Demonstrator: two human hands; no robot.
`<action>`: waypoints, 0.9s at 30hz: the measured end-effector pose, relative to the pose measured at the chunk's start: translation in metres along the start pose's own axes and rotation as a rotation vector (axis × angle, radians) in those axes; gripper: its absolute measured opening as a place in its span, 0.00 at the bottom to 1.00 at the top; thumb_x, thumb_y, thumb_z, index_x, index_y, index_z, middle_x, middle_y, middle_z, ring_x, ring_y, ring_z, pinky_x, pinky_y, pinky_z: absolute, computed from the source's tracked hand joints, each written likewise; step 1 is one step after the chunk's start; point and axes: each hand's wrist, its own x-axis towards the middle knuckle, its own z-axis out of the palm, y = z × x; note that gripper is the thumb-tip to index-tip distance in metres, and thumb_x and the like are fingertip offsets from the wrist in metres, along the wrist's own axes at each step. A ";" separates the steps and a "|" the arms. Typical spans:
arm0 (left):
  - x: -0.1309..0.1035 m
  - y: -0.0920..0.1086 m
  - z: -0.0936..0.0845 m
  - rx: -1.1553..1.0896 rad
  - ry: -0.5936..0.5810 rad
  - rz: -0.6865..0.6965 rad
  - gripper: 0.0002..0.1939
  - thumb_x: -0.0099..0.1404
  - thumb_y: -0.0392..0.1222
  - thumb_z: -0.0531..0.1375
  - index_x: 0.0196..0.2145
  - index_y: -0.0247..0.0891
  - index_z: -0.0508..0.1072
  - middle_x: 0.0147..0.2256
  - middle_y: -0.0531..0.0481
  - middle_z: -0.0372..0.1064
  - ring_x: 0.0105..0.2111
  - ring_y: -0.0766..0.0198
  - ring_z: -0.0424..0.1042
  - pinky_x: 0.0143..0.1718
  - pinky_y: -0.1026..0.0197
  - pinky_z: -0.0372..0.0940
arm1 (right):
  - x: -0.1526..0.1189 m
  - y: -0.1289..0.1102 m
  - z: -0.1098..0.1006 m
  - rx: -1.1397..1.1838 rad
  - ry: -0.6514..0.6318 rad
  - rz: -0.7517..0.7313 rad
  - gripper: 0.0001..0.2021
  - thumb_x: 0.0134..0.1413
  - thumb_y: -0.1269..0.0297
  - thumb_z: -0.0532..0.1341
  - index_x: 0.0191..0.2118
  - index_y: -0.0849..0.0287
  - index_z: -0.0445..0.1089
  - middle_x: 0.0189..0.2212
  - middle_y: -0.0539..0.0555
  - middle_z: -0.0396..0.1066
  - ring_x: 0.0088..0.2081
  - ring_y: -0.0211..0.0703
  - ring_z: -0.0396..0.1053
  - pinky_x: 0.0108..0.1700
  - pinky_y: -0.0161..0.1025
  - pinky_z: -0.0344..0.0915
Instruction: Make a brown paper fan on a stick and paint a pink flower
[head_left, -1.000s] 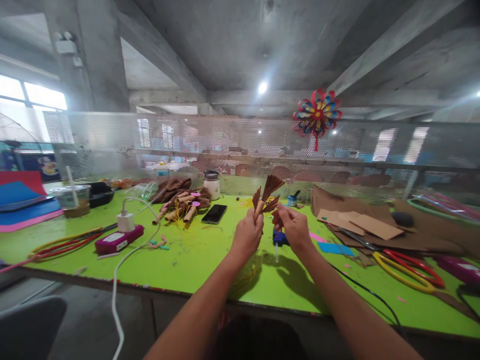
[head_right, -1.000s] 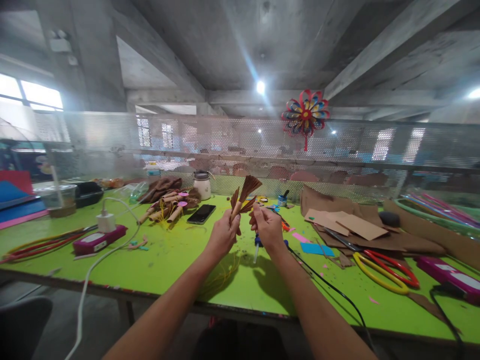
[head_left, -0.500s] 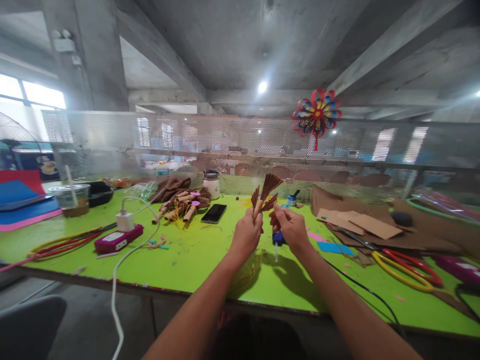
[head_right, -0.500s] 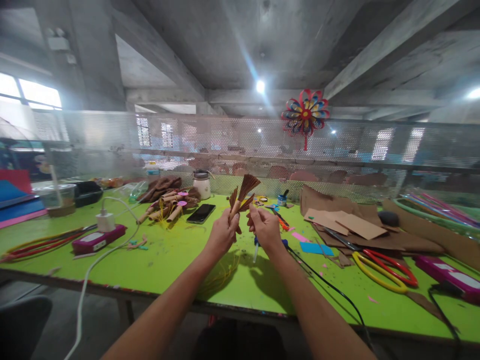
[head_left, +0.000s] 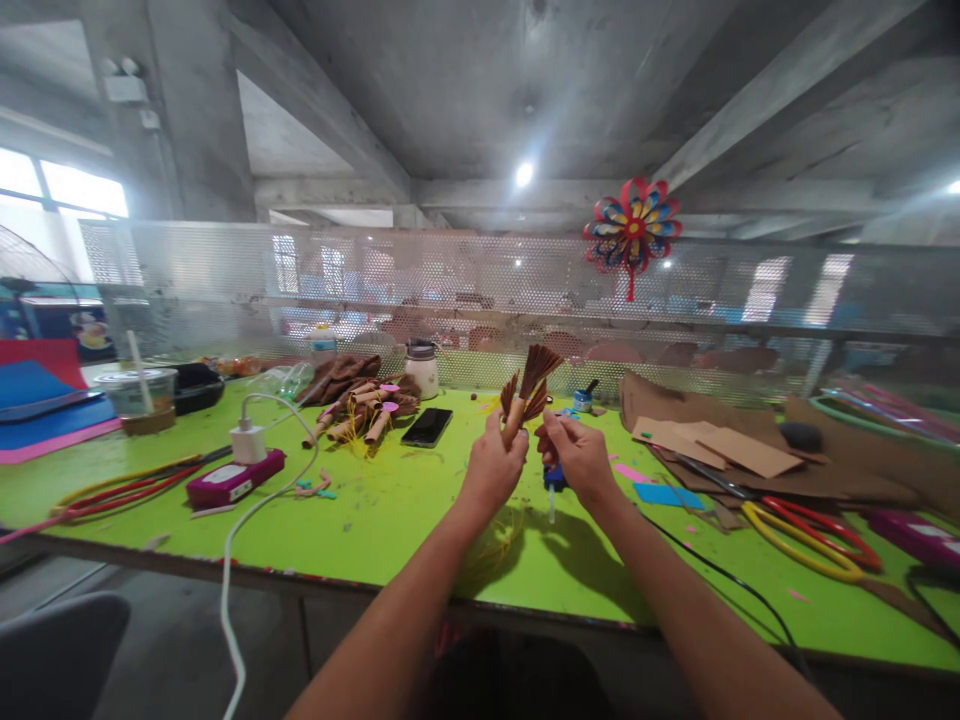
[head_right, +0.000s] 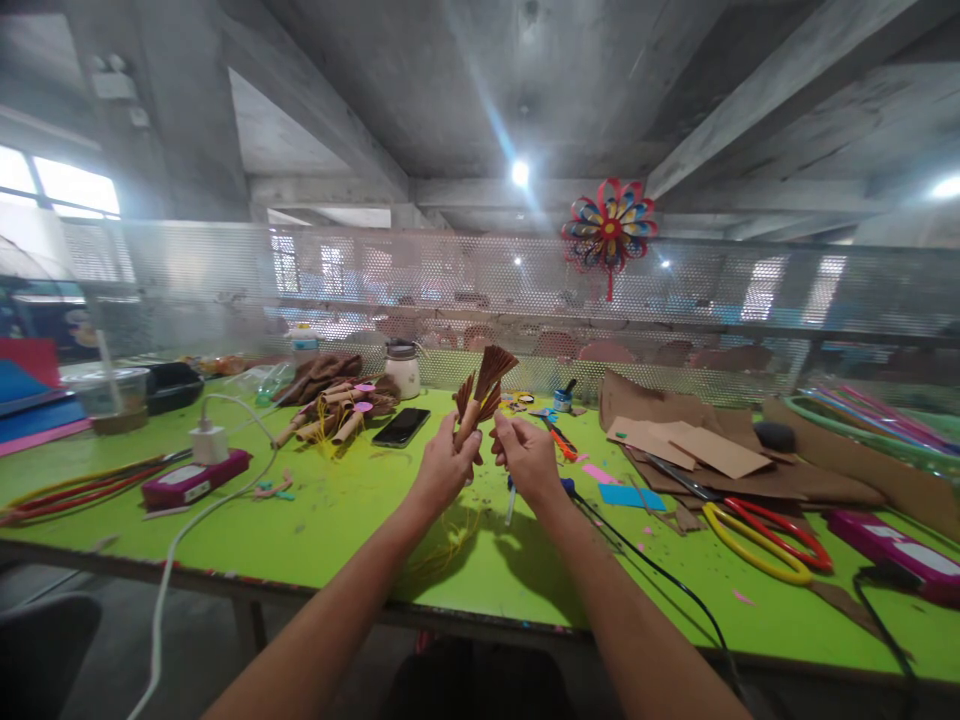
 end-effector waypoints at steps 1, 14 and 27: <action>0.000 0.000 0.000 -0.005 0.000 0.001 0.22 0.60 0.43 0.58 0.52 0.38 0.63 0.27 0.49 0.72 0.24 0.61 0.70 0.30 0.61 0.65 | 0.000 0.000 0.000 -0.001 -0.002 0.000 0.25 0.47 0.40 0.61 0.24 0.61 0.70 0.16 0.50 0.67 0.17 0.35 0.64 0.19 0.32 0.62; -0.001 0.005 -0.001 -0.056 -0.031 -0.039 0.11 0.54 0.35 0.54 0.38 0.38 0.62 0.22 0.54 0.69 0.19 0.67 0.66 0.22 0.65 0.62 | 0.000 -0.004 0.000 0.012 0.045 -0.002 0.24 0.47 0.41 0.62 0.23 0.62 0.70 0.16 0.50 0.66 0.17 0.34 0.63 0.19 0.31 0.60; 0.006 0.001 -0.005 -0.487 -0.122 -0.103 0.08 0.61 0.41 0.57 0.34 0.36 0.60 0.25 0.52 0.70 0.20 0.70 0.68 0.21 0.68 0.61 | 0.018 0.007 -0.012 -0.045 0.079 0.072 0.20 0.41 0.46 0.64 0.21 0.62 0.69 0.14 0.49 0.66 0.16 0.35 0.61 0.18 0.32 0.58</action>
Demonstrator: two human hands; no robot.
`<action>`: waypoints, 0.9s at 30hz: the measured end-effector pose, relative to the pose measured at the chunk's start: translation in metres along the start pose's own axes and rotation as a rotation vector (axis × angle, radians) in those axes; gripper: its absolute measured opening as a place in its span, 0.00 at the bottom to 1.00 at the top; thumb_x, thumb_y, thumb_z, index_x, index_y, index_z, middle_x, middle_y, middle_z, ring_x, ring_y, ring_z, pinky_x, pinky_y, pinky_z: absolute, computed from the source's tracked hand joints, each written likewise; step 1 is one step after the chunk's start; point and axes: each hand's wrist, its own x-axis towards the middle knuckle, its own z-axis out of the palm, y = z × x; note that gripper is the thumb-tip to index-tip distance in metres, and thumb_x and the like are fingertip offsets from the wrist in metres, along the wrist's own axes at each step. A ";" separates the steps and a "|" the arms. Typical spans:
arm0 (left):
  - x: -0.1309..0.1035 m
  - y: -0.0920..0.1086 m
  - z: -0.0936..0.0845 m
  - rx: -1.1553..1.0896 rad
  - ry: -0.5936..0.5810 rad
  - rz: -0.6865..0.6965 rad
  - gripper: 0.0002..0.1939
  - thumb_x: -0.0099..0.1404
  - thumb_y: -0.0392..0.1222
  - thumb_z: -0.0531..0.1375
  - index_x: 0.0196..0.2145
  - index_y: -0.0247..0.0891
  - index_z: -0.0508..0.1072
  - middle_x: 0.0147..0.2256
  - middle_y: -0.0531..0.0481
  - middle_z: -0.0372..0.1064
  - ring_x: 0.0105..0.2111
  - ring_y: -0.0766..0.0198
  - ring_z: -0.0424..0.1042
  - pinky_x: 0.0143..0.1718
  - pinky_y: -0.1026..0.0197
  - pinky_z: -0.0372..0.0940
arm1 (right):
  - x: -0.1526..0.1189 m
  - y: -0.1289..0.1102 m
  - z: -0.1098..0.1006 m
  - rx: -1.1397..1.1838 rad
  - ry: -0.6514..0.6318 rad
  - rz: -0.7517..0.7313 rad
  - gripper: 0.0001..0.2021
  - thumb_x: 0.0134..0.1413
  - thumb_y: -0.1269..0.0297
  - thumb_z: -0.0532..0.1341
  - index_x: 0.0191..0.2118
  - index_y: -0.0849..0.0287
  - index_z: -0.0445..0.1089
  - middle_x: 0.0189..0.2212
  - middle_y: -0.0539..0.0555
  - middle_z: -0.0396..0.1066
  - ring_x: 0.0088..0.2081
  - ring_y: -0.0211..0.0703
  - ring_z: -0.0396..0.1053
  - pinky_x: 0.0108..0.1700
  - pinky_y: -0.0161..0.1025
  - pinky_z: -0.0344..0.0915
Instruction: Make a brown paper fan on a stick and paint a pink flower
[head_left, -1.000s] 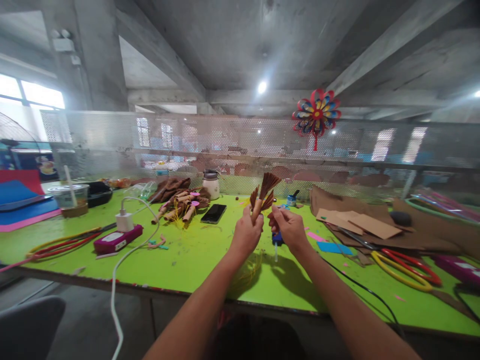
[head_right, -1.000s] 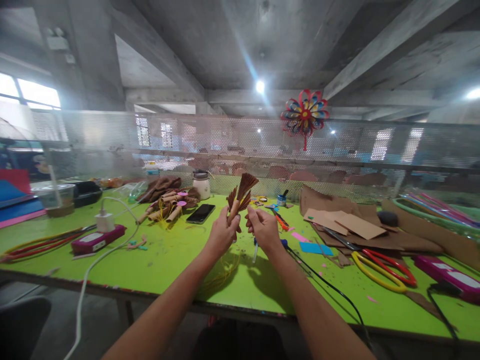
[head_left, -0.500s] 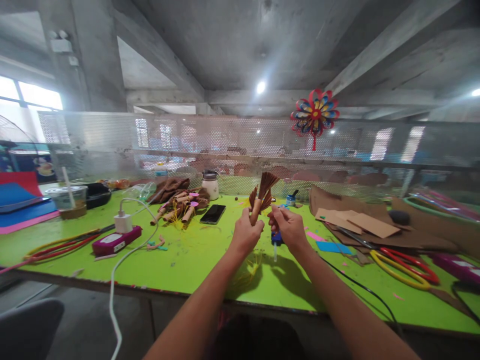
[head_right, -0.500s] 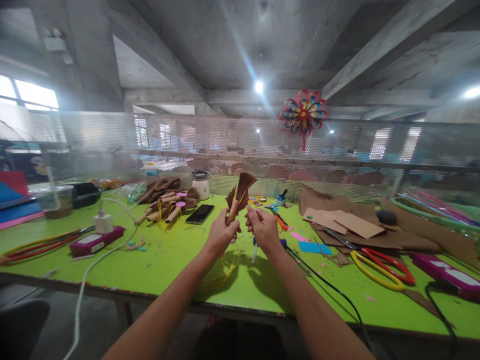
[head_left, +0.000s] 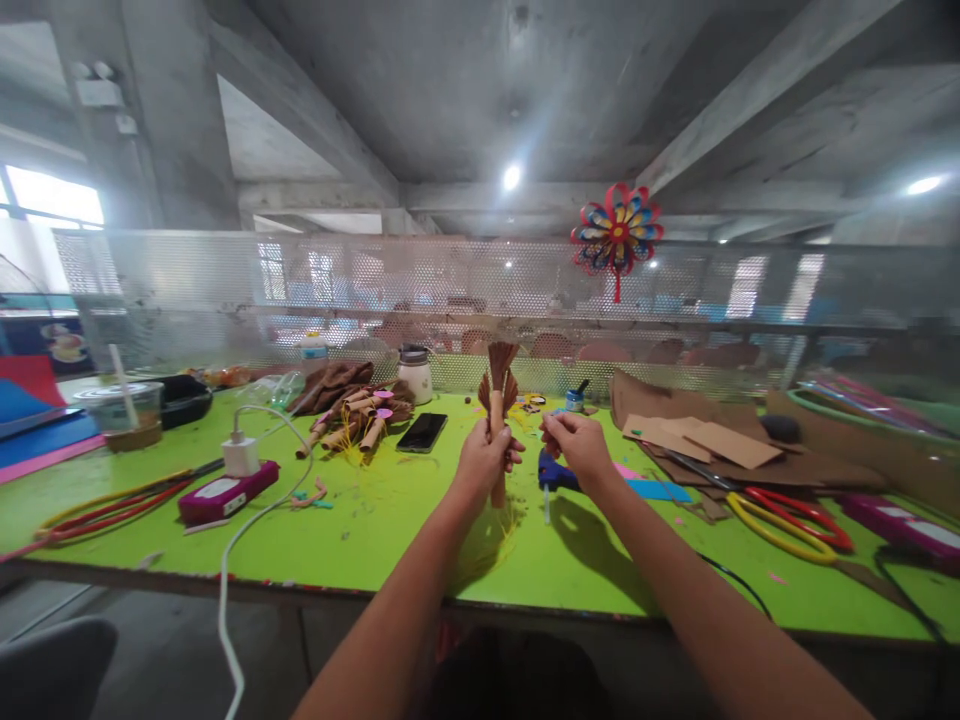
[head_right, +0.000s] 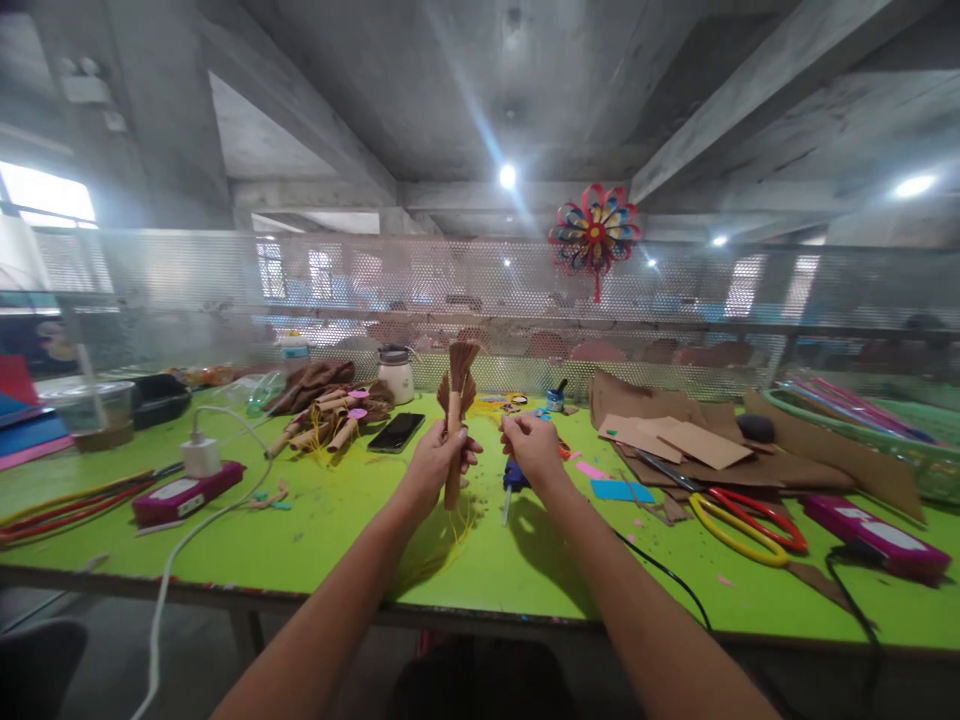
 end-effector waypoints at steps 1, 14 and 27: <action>-0.001 0.002 -0.001 -0.012 -0.001 -0.009 0.09 0.61 0.41 0.58 0.34 0.36 0.61 0.26 0.51 0.71 0.21 0.70 0.69 0.22 0.68 0.62 | 0.003 -0.002 -0.001 -0.013 -0.004 0.007 0.20 0.40 0.46 0.65 0.20 0.62 0.69 0.15 0.49 0.66 0.16 0.35 0.61 0.18 0.32 0.58; 0.003 -0.001 -0.010 -0.133 0.039 -0.097 0.22 0.51 0.48 0.67 0.40 0.32 0.68 0.25 0.48 0.73 0.21 0.69 0.69 0.24 0.67 0.61 | 0.016 0.031 -0.020 -0.177 0.034 -0.002 0.15 0.43 0.52 0.61 0.19 0.60 0.69 0.14 0.51 0.66 0.19 0.40 0.64 0.23 0.36 0.60; 0.003 -0.004 -0.006 -0.127 -0.061 -0.184 0.29 0.47 0.49 0.68 0.43 0.31 0.68 0.19 0.53 0.68 0.17 0.70 0.65 0.20 0.68 0.58 | 0.005 0.014 -0.013 -0.072 0.039 -0.171 0.16 0.49 0.50 0.61 0.25 0.60 0.70 0.19 0.50 0.67 0.23 0.39 0.64 0.28 0.37 0.63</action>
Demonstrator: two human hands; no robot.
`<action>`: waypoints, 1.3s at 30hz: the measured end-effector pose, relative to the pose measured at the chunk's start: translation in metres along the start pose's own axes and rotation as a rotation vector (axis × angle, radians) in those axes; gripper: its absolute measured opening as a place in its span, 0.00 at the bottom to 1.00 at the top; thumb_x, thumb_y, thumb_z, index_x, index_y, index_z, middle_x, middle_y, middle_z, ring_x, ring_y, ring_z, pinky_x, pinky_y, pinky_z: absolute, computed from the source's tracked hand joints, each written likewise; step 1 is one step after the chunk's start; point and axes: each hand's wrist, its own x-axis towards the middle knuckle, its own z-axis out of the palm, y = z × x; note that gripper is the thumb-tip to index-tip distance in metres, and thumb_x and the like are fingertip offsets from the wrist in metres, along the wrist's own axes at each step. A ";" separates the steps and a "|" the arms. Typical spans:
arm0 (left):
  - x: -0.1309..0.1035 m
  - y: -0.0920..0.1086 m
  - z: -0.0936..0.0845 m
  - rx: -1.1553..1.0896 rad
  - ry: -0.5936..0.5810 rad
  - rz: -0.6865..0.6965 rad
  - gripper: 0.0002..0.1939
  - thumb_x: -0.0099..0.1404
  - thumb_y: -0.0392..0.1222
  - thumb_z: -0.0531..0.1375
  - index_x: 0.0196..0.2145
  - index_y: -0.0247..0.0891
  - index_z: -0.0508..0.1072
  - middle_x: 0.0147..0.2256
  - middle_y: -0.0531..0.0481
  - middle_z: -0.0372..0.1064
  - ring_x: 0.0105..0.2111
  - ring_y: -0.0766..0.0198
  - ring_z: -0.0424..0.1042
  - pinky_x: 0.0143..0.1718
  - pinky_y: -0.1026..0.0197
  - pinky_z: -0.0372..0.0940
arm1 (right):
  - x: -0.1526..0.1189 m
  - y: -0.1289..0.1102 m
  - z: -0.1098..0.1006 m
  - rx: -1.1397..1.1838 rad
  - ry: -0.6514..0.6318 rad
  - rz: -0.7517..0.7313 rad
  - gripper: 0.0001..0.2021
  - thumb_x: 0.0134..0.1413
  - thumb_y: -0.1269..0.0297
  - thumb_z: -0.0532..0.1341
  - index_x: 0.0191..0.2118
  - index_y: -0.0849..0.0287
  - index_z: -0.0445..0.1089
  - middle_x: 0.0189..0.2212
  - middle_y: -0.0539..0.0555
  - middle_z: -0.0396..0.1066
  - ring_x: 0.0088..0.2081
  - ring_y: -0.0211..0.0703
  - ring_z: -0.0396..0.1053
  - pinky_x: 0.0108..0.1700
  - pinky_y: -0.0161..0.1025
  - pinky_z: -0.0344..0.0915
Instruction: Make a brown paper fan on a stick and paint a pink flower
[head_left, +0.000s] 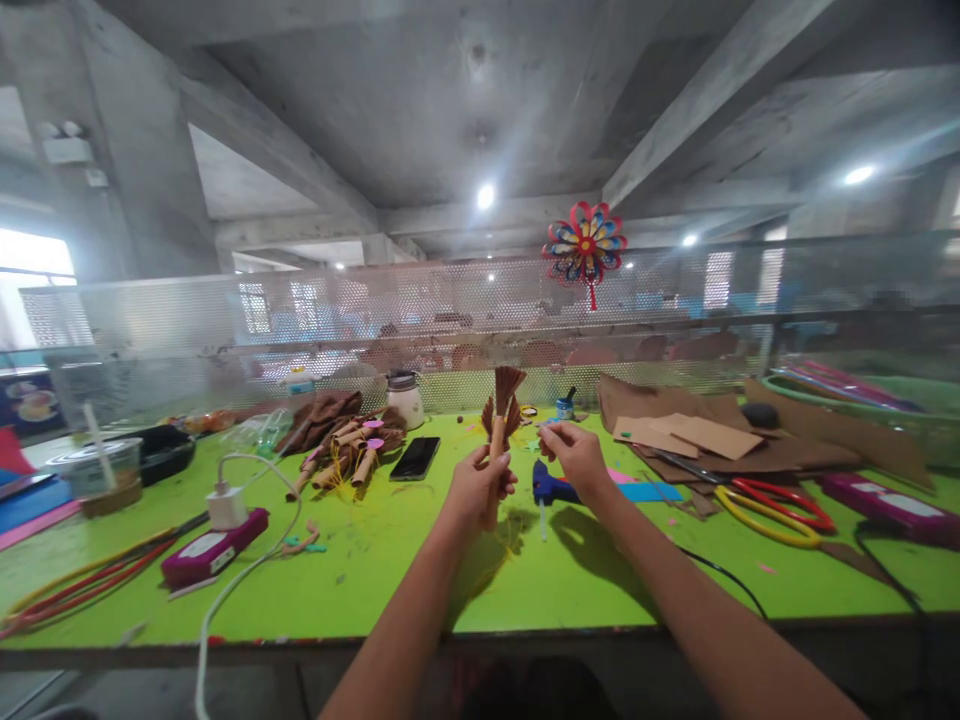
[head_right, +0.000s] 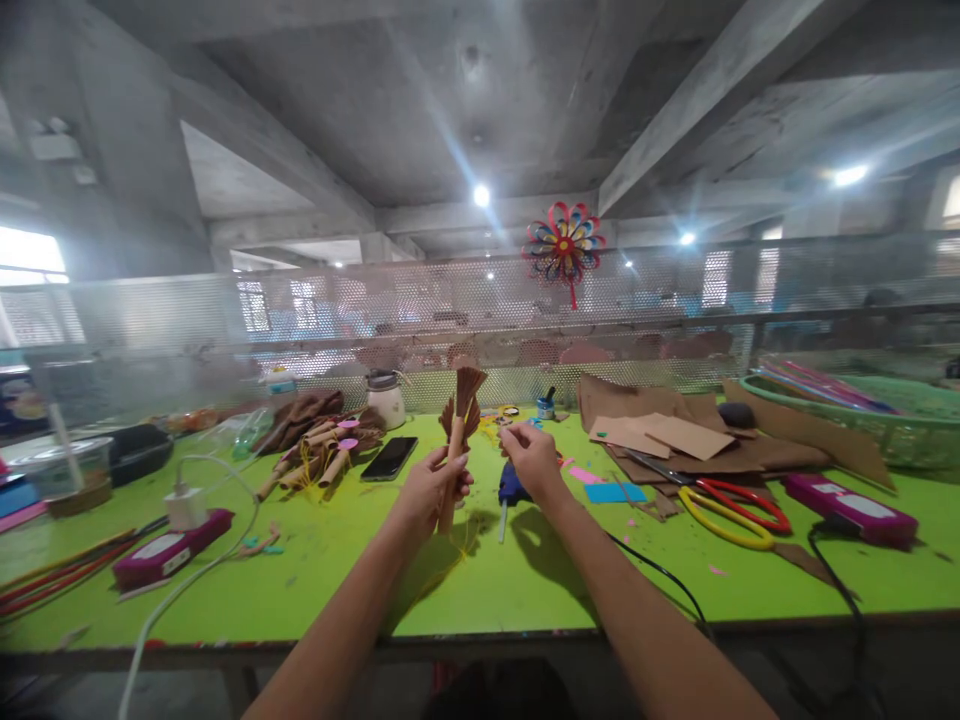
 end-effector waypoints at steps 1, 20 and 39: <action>0.000 -0.001 0.000 0.004 -0.003 0.000 0.29 0.47 0.49 0.69 0.43 0.30 0.68 0.19 0.53 0.68 0.17 0.70 0.65 0.20 0.68 0.58 | -0.001 -0.004 0.002 0.026 0.002 -0.013 0.17 0.48 0.50 0.61 0.25 0.60 0.70 0.19 0.50 0.67 0.22 0.38 0.63 0.27 0.37 0.63; -0.009 0.005 0.005 -0.106 -0.104 -0.042 0.24 0.48 0.44 0.70 0.40 0.29 0.71 0.20 0.53 0.67 0.18 0.72 0.64 0.21 0.70 0.56 | 0.015 -0.038 0.016 0.287 -0.019 0.154 0.16 0.36 0.52 0.69 0.24 0.61 0.71 0.13 0.46 0.62 0.18 0.33 0.56 0.22 0.34 0.54; -0.008 0.006 0.006 -0.247 -0.039 -0.071 0.14 0.56 0.41 0.67 0.37 0.31 0.70 0.22 0.52 0.66 0.19 0.75 0.64 0.19 0.74 0.57 | -0.006 -0.013 0.026 0.338 -0.038 0.137 0.18 0.36 0.50 0.70 0.26 0.60 0.71 0.22 0.51 0.72 0.23 0.38 0.67 0.30 0.39 0.67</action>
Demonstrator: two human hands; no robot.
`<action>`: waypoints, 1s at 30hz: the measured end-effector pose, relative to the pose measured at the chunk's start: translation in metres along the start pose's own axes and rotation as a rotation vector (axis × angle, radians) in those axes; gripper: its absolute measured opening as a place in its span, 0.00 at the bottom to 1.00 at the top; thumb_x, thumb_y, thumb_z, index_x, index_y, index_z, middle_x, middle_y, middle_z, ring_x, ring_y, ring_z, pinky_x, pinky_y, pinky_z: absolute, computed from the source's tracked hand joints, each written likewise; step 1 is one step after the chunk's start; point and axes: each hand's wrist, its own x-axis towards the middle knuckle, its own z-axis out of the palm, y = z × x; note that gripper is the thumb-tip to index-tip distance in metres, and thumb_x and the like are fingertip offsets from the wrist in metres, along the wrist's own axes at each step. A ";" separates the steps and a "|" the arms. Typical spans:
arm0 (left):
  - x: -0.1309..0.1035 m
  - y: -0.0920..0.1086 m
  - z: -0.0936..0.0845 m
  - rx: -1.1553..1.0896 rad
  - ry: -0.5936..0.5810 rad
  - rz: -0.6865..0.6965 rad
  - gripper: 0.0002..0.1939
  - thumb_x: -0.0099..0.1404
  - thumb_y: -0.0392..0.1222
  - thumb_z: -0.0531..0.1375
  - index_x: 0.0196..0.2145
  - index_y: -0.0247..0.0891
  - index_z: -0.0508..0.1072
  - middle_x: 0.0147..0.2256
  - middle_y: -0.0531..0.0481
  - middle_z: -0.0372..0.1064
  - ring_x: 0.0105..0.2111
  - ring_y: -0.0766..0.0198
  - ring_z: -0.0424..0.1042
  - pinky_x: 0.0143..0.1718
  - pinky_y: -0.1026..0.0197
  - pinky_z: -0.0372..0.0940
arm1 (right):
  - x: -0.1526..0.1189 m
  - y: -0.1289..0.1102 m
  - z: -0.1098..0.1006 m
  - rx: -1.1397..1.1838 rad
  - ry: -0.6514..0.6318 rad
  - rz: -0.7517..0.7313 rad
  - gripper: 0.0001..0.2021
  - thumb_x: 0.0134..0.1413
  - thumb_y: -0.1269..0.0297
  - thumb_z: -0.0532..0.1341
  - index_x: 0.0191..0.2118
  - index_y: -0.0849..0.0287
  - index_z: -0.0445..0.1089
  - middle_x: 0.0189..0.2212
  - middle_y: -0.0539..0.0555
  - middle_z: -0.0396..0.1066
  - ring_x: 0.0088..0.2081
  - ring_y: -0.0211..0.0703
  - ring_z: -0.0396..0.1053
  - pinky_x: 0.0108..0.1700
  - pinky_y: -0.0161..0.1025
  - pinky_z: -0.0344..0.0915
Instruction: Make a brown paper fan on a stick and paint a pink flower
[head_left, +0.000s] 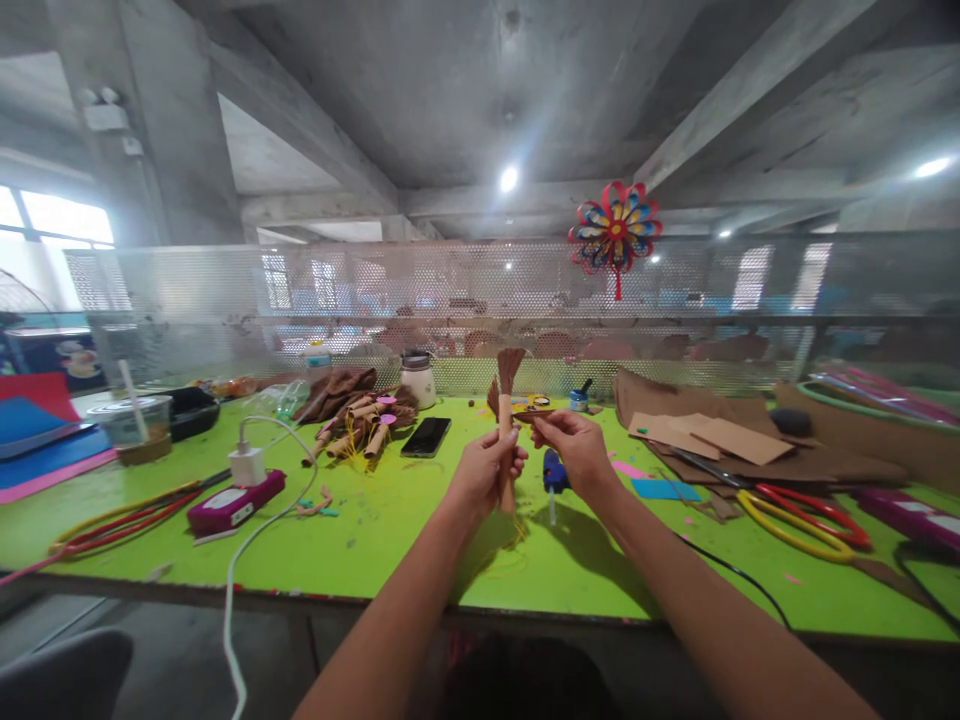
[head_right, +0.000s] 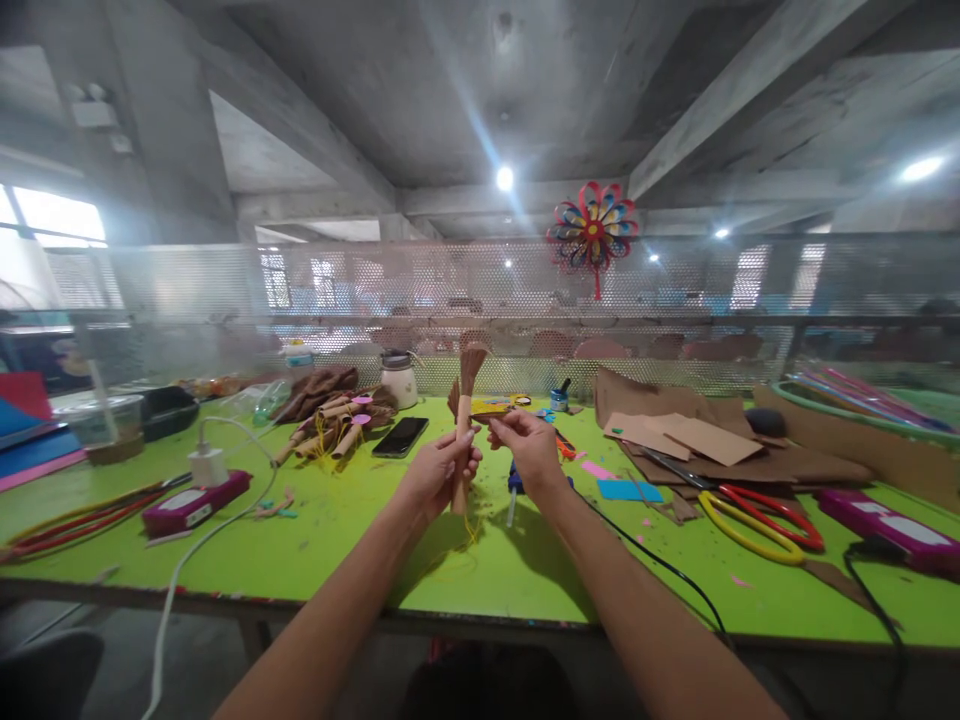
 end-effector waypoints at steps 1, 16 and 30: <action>0.001 0.000 0.000 -0.012 0.003 0.007 0.14 0.57 0.41 0.67 0.36 0.31 0.70 0.22 0.52 0.66 0.19 0.75 0.64 0.19 0.74 0.57 | -0.002 0.001 0.001 -0.021 -0.005 -0.008 0.17 0.37 0.50 0.70 0.26 0.60 0.72 0.22 0.51 0.71 0.23 0.38 0.66 0.30 0.39 0.66; 0.003 0.000 0.001 -0.032 0.076 0.084 0.18 0.52 0.46 0.69 0.34 0.32 0.71 0.23 0.54 0.64 0.22 0.74 0.63 0.23 0.71 0.61 | -0.013 0.007 0.011 -0.181 0.004 -0.090 0.15 0.40 0.52 0.67 0.26 0.61 0.73 0.20 0.48 0.65 0.22 0.36 0.59 0.26 0.35 0.58; -0.001 0.000 0.001 0.184 0.161 0.123 0.23 0.53 0.59 0.64 0.29 0.34 0.67 0.21 0.55 0.63 0.16 0.74 0.58 0.18 0.69 0.57 | -0.013 0.006 0.007 -0.272 -0.007 -0.169 0.12 0.45 0.56 0.65 0.29 0.61 0.73 0.25 0.51 0.67 0.26 0.38 0.63 0.28 0.35 0.60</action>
